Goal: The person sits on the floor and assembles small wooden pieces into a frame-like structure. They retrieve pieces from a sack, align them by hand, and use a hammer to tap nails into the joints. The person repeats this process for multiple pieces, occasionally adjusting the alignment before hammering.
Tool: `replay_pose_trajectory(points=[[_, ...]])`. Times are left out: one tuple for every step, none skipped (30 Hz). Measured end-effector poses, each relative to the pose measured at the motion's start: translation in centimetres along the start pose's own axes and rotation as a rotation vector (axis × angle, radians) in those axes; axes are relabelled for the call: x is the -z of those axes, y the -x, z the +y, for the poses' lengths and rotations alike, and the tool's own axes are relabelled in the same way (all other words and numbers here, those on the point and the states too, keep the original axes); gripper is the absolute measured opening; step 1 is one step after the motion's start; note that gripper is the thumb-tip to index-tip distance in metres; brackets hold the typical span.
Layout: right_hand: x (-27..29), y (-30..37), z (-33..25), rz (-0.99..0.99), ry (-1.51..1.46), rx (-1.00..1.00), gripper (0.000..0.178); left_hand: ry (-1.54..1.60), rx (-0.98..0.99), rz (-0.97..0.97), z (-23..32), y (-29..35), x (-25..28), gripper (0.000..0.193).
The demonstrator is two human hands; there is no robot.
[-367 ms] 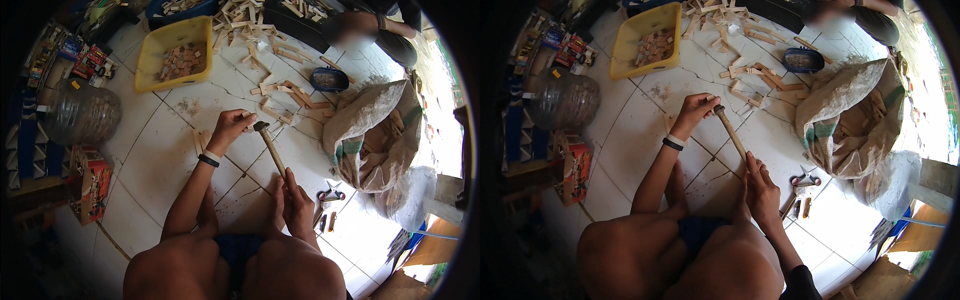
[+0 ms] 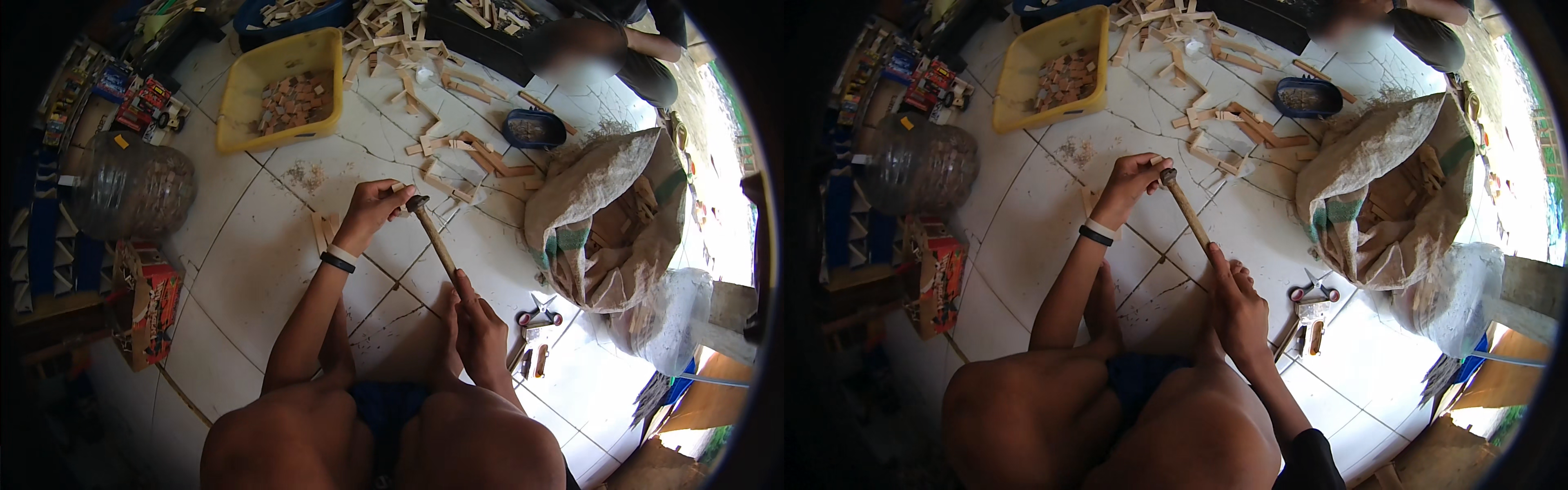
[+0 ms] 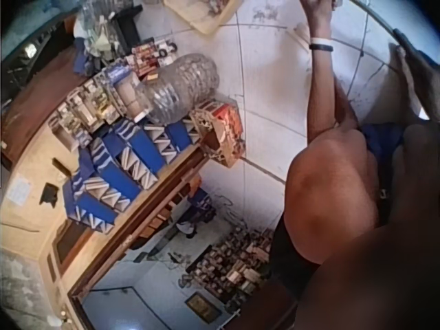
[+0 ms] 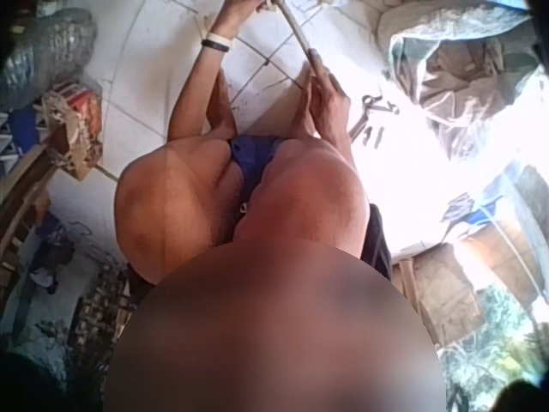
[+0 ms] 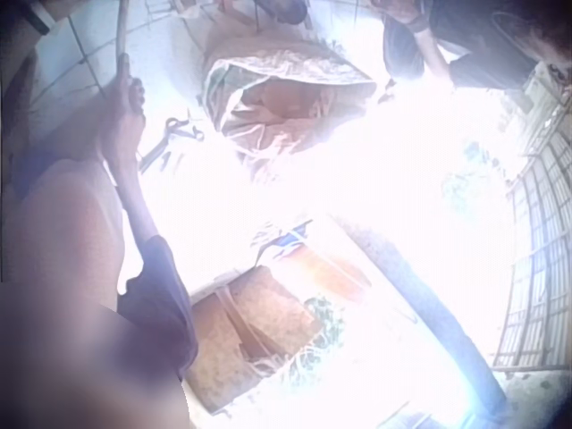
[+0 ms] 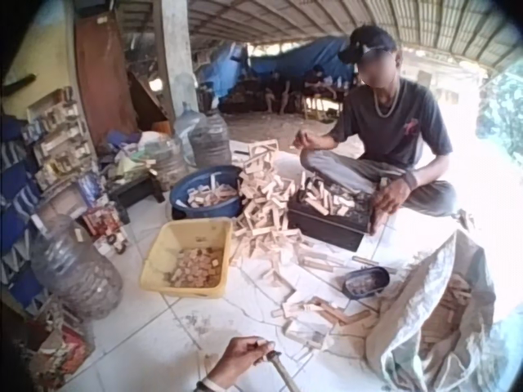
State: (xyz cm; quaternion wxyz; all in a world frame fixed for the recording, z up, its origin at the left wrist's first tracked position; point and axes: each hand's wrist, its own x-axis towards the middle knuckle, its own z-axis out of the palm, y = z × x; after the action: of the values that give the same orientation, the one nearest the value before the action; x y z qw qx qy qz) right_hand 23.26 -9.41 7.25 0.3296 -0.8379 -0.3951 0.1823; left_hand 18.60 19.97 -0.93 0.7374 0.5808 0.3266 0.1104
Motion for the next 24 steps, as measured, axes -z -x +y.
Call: replay_pose_trajectory(points=[[0.1,0.0,0.0,-0.055,-0.004,-0.025,0.068,0.017,-0.017,0.007,0.0,0.0,0.0,0.022],[0.2,0.1,0.0,-0.014,-0.018,-0.004,0.069,0.034,-0.032,0.017,-0.1,0.0,-0.1,0.025],[0.2,0.1,0.0,0.024,-0.031,0.017,0.069,0.052,-0.045,0.027,-0.1,0.1,-0.2,0.028],[0.1,0.2,0.0,0.063,-0.045,0.037,0.069,0.044,-0.041,0.029,-0.1,0.1,-0.2,0.028],[-0.1,0.2,0.0,0.128,-0.066,0.076,0.069,0.035,-0.038,0.03,-0.1,0.1,-0.2,0.028],[-0.3,0.2,0.0,0.194,-0.087,0.114,0.07,0.025,-0.025,0.035,-0.1,0.0,-0.2,0.028],[-0.4,0.1,0.1,0.246,-0.115,0.159,0.07,0.016,-0.011,0.023,0.0,-0.1,-0.1,0.024],[-0.5,0.0,0.2,0.206,-0.1,0.144,0.071,0.006,0.013,0.016,0.1,-0.1,-0.1,0.02],[-0.4,-0.2,0.4,0.153,-0.093,0.135,0.073,-0.012,0.053,0.016,0.1,-0.2,0.0,0.017],[-0.3,-0.3,0.5,0.099,-0.086,0.126,0.074,-0.008,0.031,0.001,0.2,-0.1,0.1,0.016],[-0.2,-0.5,0.7,0.038,-0.044,0.092,0.076,-0.009,0.025,-0.009,0.2,0.0,0.1,0.016],[0.0,-0.7,0.8,-0.021,-0.003,0.06,0.077,-0.01,0.016,-0.018,0.2,0.0,0.2,0.016],[0.1,-0.9,0.9,-0.08,0.037,0.027,0.079,0.007,0.01,-0.018,0.2,0.1,0.2,0.015],[0.2,-1.0,0.8,-0.065,0.012,0.015,0.08,0.026,0.004,-0.017,0.2,0.2,0.1,0.015],[0.2,-1.2,0.8,-0.052,-0.013,0.006,0.081,0.048,-0.005,-0.015,0.1,0.2,0.1,0.014],[0.2,-1.3,0.6,-0.036,-0.042,-0.008,0.082,0.056,-0.018,-0.007,0.1,0.3,0.1,0.016],[0.0,-1.4,0.5,0.011,-0.039,0.024,0.071,0.066,-0.033,-0.003,0.0,0.3,0.0,0.019],[-0.1,-1.5,0.3,0.066,-0.04,0.055,0.061,0.064,-0.037,0.005,0.0,0.2,0.0,0.022],[-0.1,-1.5,0.2,0.114,-0.048,0.081,0.052,0.075,-0.047,0.001,0.0,0.2,0.0,0.022],[-0.1,-1.5,0.2,0.12,-0.045,0.084,0.052,0.077,-0.041,0.003,0.0,0.2,0.0,0.022],[-0.1,-1.5,0.2,0.118,-0.05,0.081,0.052,0.079,-0.034,0.005,0.0,0.2,0.0,0.021],[0.0,-1.4,0.2,0.102,-0.062,0.07,0.052,0.075,-0.033,0.005,0.0,0.1,0.0,0.022],[0.1,-1.2,0.2,0.084,-0.064,0.062,0.058,0.07,-0.032,0.006,0.0,0.2,-0.1,0.023],[0.1,-1.0,0.3,0.053,-0.074,0.045,0.065,0.065,-0.029,0.011,0.1,0.2,-0.1,0.023]])
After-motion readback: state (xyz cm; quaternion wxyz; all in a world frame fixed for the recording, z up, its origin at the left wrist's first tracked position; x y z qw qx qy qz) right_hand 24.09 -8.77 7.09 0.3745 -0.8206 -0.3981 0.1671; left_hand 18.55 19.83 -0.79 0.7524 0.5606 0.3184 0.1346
